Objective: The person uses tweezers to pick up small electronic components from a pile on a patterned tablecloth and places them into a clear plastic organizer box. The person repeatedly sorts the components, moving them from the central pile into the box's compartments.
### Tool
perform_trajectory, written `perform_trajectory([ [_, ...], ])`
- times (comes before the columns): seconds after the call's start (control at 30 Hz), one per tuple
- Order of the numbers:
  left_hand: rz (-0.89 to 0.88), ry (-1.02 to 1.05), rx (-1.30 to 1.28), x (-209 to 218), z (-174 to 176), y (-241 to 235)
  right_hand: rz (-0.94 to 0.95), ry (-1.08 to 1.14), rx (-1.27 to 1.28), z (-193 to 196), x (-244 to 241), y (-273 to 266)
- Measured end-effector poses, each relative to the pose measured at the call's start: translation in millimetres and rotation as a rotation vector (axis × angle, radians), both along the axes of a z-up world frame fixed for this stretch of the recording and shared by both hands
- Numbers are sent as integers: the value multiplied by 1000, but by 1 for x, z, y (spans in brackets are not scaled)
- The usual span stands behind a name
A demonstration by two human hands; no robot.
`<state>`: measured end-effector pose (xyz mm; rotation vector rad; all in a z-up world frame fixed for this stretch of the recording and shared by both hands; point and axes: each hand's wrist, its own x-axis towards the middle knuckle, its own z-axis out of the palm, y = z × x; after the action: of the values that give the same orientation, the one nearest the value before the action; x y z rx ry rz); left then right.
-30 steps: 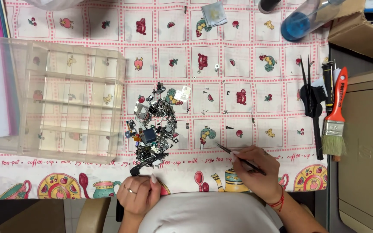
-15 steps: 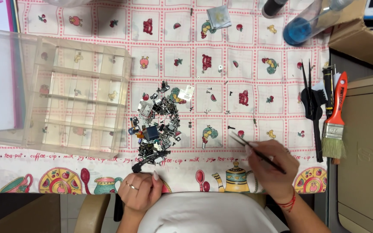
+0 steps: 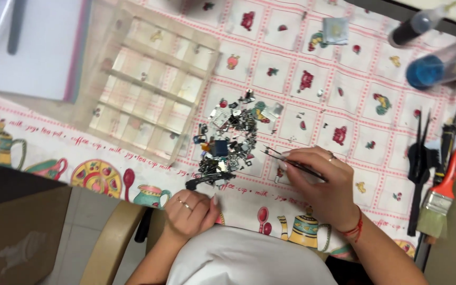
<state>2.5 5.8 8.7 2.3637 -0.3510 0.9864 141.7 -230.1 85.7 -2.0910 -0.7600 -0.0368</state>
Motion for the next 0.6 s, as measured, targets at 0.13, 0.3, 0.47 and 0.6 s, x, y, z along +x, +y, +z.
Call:
perform_trajectory([
  [0.13, 12, -10, -8, 1, 2, 2, 107, -53, 4, -10, 11, 19],
  [0.3, -22, -11, -40, 2, 3, 3, 168, -30, -19, -15, 20, 33],
  [0.47, 16, -15, -37, 0, -1, 4, 309, 14, 21, -18, 22, 47],
  [0.6, 17, -16, -50, 0, -1, 4, 346, 54, 44, -25, 22, 51],
])
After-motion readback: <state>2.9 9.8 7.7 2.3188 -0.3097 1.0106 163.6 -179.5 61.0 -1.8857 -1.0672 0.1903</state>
